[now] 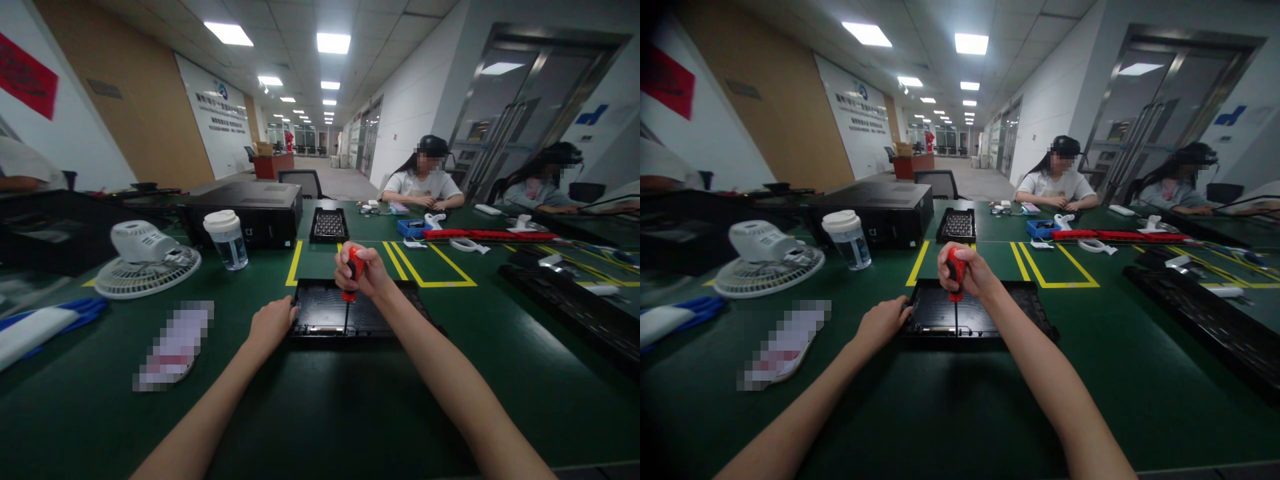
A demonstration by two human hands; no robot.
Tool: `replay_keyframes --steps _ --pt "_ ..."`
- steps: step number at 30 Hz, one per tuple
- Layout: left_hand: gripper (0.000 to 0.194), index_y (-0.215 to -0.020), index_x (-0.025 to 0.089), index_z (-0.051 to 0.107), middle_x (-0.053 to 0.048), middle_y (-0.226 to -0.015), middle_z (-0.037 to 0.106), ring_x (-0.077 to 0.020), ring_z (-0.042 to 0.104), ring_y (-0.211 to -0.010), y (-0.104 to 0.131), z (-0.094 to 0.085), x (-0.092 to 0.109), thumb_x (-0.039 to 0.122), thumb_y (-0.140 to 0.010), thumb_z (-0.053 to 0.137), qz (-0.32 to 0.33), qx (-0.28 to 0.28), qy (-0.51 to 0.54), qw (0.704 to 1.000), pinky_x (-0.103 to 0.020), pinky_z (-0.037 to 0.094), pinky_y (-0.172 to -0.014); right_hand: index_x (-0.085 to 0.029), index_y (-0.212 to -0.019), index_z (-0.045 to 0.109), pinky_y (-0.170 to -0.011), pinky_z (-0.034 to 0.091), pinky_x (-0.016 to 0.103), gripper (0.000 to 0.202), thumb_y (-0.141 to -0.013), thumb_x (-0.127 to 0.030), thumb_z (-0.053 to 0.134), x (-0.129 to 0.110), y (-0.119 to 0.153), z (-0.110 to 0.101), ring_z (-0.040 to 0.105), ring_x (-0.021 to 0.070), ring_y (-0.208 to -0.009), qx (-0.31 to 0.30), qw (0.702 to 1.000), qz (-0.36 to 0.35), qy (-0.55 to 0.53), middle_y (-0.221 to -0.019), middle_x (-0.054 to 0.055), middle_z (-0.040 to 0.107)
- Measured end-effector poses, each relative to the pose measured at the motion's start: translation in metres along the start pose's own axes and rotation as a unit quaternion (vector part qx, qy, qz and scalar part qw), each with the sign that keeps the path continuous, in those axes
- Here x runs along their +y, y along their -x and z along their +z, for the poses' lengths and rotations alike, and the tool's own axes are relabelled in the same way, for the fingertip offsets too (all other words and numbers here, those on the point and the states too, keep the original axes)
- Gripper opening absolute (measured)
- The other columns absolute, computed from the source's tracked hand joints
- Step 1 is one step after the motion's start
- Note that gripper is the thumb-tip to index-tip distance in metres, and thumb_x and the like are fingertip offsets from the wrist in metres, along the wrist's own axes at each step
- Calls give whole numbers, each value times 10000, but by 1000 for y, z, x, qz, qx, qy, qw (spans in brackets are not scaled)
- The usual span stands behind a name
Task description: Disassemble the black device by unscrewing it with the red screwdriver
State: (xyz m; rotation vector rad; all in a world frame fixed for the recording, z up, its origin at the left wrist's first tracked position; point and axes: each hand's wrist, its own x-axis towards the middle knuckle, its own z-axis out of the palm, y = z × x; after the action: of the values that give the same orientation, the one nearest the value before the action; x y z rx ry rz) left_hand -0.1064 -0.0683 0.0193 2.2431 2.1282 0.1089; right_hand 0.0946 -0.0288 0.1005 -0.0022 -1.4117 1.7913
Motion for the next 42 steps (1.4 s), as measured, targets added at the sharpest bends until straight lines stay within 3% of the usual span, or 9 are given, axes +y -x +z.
replay_keyframes --steps 9,16,42 --pt "319 -1028 200 540 -95 -987 646 -234 618 -882 0 -2 2 381 -874 327 -5 -11 2 1000 -319 477 -695 -174 -717 494 -330 311 199 180 -694 -352 494 0 1 5 414 71 -324 53 997 1 50 -538 -54 522" --pt "335 -1043 201 536 -102 -978 651 -236 619 -888 -1 0 0 390 -871 318 -3 -6 -5 1000 -335 475 -710 -165 -762 520 -349 324 205 149 -742 -301 461 1 3 6 449 79 -353 55 997 -33 43 -583 -35 540" --pt "323 -1020 205 539 -93 -962 656 -240 624 -859 0 0 1 391 -872 322 -1 0 -4 1000 -333 482 -682 -163 -792 539 -378 361 205 126 -775 -252 450 3 12 15 484 79 -387 179 971 -106 121 -621 -19 570"
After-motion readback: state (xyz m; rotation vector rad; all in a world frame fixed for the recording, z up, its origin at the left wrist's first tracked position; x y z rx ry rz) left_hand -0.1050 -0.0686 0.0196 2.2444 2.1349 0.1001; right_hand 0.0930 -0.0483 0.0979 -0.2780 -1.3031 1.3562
